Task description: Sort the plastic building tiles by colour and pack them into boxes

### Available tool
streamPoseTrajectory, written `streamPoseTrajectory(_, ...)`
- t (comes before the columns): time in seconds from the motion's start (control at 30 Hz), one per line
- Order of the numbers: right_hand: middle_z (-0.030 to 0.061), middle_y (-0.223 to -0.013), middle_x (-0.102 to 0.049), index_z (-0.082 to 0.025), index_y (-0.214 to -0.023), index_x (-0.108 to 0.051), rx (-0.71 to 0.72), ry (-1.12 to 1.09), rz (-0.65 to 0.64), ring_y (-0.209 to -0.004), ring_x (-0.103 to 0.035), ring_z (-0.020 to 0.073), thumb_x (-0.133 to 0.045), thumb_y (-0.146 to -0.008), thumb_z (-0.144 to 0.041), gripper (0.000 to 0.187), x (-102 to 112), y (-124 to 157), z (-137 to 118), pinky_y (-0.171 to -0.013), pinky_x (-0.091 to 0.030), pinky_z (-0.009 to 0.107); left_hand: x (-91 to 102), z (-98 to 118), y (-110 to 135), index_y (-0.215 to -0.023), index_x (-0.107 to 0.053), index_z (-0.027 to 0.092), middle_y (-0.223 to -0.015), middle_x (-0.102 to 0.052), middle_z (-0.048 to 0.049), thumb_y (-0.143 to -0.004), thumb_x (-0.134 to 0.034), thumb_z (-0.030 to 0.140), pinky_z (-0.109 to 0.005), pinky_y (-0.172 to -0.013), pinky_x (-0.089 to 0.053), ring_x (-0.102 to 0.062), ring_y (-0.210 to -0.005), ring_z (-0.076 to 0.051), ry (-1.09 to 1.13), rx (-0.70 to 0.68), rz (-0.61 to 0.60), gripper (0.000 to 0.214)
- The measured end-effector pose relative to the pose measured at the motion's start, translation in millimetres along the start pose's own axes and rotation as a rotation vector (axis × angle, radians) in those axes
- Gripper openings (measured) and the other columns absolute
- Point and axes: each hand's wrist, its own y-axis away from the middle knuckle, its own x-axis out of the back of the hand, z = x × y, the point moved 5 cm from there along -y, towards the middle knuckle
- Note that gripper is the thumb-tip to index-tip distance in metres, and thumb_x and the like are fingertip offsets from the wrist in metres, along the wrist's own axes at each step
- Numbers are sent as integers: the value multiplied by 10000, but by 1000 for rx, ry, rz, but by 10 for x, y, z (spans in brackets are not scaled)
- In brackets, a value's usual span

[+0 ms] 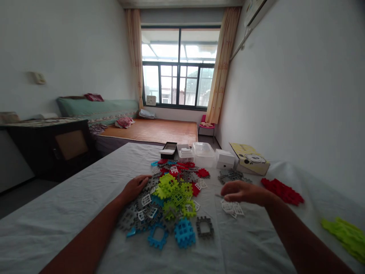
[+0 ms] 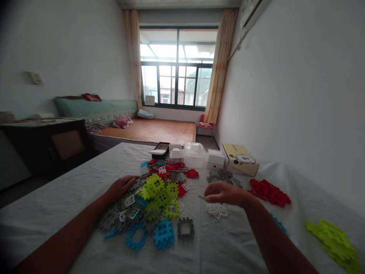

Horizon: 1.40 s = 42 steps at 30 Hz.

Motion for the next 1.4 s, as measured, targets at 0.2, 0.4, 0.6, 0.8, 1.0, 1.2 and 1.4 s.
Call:
streamPoseTrajectory(0.2,140,-1133,-643,-163,-1062,-635,-163,437,656,-1033,-592,275,-556,-756,-518,475,524,-237,485,-898,-433,367,-7,-10,-4,-1092,-667,200,-1109,-683,-48,-845,-355,525,-309,-916,-449,-609,-1037,-227,0,0,20,514)
streamPoseTrajectory(0.4,77,-1114,-657,-202,-1119,-613,162,478,465,-1003,-583,232,-494,-827,-337,342,-400,-629,-66,-901,-442,358,2,23,13,-1083,-671,202,-1106,-685,-49,-839,-348,529,-317,-915,-450,-610,-1033,-232,4,9,30,520)
streamPoseTrajectory(0.6,62,-1207,-614,-273,-1223,-551,210,423,422,-1129,-507,285,-559,-780,-326,447,-823,-675,-213,-948,-414,373,7,63,27,-1096,-663,184,-1122,-676,-66,-848,-341,518,-332,-935,-438,-593,-1066,-241,9,17,8,526)
streamPoseTrajectory(0.8,15,-946,-687,-320,-997,-636,194,315,393,-875,-617,230,-507,-781,-260,258,-746,-587,-121,-785,-483,349,3,58,19,-1088,-664,194,-1130,-673,-57,-848,-350,522,-330,-945,-430,-590,-1071,-238,19,25,4,513)
streamPoseTrajectory(1.0,61,-880,-701,-233,-960,-643,135,244,568,-808,-637,217,-437,-848,-372,273,-361,-546,53,-758,-465,326,4,31,6,-1091,-661,195,-1134,-671,-54,-843,-351,550,-327,-945,-428,-588,-1066,-237,44,22,-4,533)
streamPoseTrajectory(1.2,24,-665,-665,-177,-765,-643,-37,250,455,-621,-589,168,-442,-808,-475,362,171,-313,539,-612,-438,276,-4,-8,-5,-1094,-657,198,-1146,-664,-55,-847,-354,552,-321,-940,-425,-584,-1072,-237,35,26,-16,528)
streamPoseTrajectory(1.4,82,-987,-693,-179,-1003,-667,47,399,619,-925,-606,226,-370,-875,-376,379,-25,-406,331,-854,-433,347,12,24,-9,-1091,-658,206,-1131,-670,-59,-836,-370,549,-325,-927,-430,-587,-1054,-236,42,34,-23,516)
